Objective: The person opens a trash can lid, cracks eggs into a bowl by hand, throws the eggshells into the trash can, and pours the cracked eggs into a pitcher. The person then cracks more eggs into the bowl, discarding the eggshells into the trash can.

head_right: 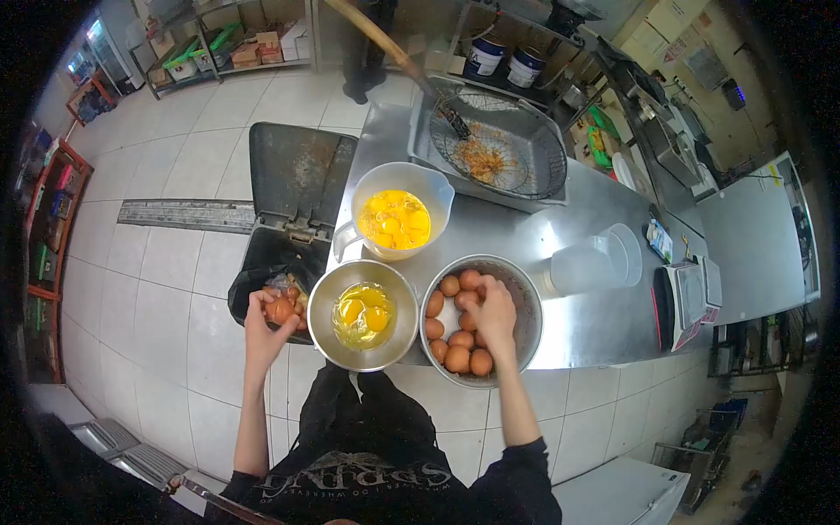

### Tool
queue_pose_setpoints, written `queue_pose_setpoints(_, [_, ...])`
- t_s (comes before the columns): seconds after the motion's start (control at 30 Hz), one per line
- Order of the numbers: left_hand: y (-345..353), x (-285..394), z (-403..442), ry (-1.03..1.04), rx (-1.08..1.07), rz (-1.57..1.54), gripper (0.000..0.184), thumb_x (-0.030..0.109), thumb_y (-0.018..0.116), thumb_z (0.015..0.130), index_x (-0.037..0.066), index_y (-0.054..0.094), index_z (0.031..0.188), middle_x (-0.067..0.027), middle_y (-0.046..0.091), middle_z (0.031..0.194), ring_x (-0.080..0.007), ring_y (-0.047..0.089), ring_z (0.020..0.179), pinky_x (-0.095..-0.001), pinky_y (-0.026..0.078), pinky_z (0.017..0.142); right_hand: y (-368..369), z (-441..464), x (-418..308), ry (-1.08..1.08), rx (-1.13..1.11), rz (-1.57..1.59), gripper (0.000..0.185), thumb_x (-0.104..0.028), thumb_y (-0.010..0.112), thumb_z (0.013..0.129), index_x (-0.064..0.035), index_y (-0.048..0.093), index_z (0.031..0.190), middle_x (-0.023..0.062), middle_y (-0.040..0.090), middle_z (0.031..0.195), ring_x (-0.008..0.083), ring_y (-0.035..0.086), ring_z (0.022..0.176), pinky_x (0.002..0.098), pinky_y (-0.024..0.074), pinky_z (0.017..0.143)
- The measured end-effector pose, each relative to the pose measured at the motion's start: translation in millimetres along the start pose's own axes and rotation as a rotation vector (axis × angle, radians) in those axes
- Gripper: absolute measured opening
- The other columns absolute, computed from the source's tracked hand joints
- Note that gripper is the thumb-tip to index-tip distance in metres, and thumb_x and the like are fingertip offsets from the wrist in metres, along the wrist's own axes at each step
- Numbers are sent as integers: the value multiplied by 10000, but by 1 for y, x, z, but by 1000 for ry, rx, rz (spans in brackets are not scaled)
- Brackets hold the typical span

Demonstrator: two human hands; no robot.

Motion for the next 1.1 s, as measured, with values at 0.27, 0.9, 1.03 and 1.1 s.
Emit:
queue_pose_setpoints(0.27, [-10, -19, 13, 28, 425, 430, 543, 236, 748, 738, 131, 509, 1213, -278, 273, 1401, -415, 250, 1310, -480, 241, 1047, 45, 8, 27, 217, 12, -96, 555, -203, 790, 632, 11, 489, 1045, 201, 589, 1019, 354, 578, 980, 414, 467, 838])
queue_pose_setpoints(0.9, [9, 3, 15, 61, 507, 141, 338, 143, 643, 822, 80, 522, 1132, -195, 360, 1317, -340, 313, 1256, -443, 251, 1018, 42, 12, 30, 344, -19, -84, 546, -301, 747, 686, -32, 436, 1044, 168, 608, 957, 312, 632, 854, 381, 501, 736])
queue_pose_setpoints(1.03, [8, 18, 12, 49, 515, 24, 293, 123, 636, 821, 85, 524, 1089, -186, 359, 1315, -321, 335, 1241, -432, 272, 1004, 50, 11, 72, 338, -121, 500, 460, -203, 716, 727, -87, 429, 1067, 123, 608, 947, 246, 618, 785, 326, 502, 648])
queue_pose_setpoints(1.1, [6, 19, 11, 38, 540, 8, 290, 117, 637, 817, 85, 525, 1082, -182, 367, 1310, -315, 346, 1234, -420, 284, 995, 19, -13, 28, 578, -356, 1250, 374, -90, 636, 784, -136, 382, 1055, 112, 574, 1006, 163, 553, 690, 229, 428, 547])
Point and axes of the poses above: each hand's wrist, its own z-axis towards the middle knuckle, its own y-axis out of the palm, x = y × z, the point moved 2 cm from there along z, towards the middle knuckle
